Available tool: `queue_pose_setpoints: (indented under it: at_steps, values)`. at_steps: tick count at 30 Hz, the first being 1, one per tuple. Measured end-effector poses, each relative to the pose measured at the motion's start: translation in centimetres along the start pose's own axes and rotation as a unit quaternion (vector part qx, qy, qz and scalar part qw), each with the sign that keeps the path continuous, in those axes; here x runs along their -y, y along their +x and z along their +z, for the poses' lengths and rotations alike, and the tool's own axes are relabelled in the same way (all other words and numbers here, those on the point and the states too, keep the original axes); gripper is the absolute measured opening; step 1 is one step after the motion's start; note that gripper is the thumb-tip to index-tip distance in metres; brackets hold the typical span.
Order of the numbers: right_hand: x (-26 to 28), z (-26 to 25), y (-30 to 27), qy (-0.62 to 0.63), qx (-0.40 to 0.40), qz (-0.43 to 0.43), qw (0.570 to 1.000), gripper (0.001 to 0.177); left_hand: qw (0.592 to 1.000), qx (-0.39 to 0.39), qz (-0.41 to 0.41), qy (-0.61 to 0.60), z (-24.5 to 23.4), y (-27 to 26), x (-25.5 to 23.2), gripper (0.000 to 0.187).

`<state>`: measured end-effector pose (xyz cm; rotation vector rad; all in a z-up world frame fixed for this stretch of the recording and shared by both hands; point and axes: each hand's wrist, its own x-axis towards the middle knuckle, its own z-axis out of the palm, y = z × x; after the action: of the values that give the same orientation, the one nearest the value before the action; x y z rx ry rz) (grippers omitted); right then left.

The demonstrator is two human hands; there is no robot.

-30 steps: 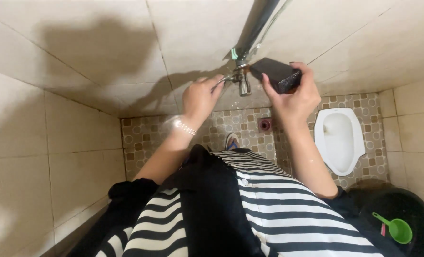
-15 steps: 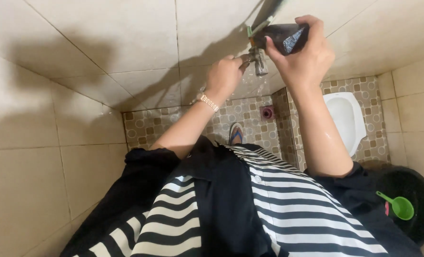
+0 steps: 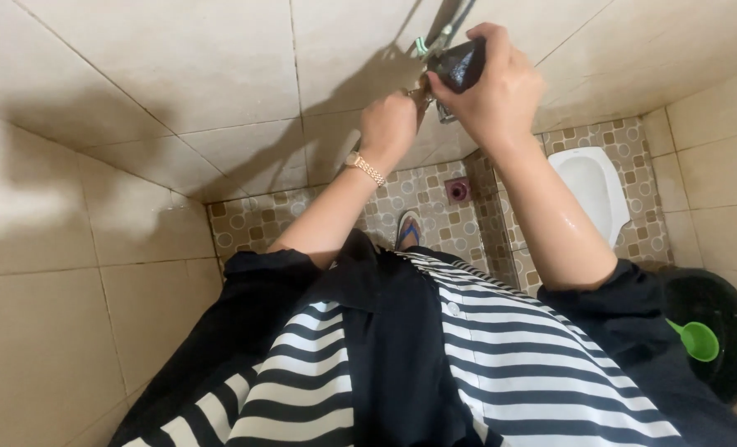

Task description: Scrubbing bathroom wall tiles and the floor area around a squat toilet using a brush and rinsing with water.

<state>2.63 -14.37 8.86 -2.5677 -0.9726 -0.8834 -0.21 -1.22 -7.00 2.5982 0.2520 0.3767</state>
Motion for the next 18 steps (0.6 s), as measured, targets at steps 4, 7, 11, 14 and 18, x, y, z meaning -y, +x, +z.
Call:
queue_pose_setpoints:
  at_steps: [4,7,11,14,18]
  values:
    - [-1.6,1.1,0.1,-0.014,-0.008,0.010,1.000,0.068,0.998,-0.040,0.038,0.041,-0.3,-0.1,-0.2,0.017]
    - [-2.7,0.6,0.1,-0.060,-0.065,-0.006,0.996,0.070,0.997,-0.060,0.053,0.021,-0.6,0.0,-0.7,0.017]
    - [-1.1,-1.0,-0.3,0.049,-0.010,0.021,0.999,0.067,0.999,-0.040,0.018,0.030,0.6,0.7,-0.6,0.024]
    - [-1.9,1.0,-0.7,-0.007,-0.014,-0.015,1.000,0.066,0.999,-0.022,0.027,0.033,-0.6,0.7,-1.2,0.027]
    - [-3.5,0.5,0.4,0.026,-0.001,0.071,0.997,0.069,0.998,-0.044,0.052,0.018,-0.2,0.8,-1.0,0.018]
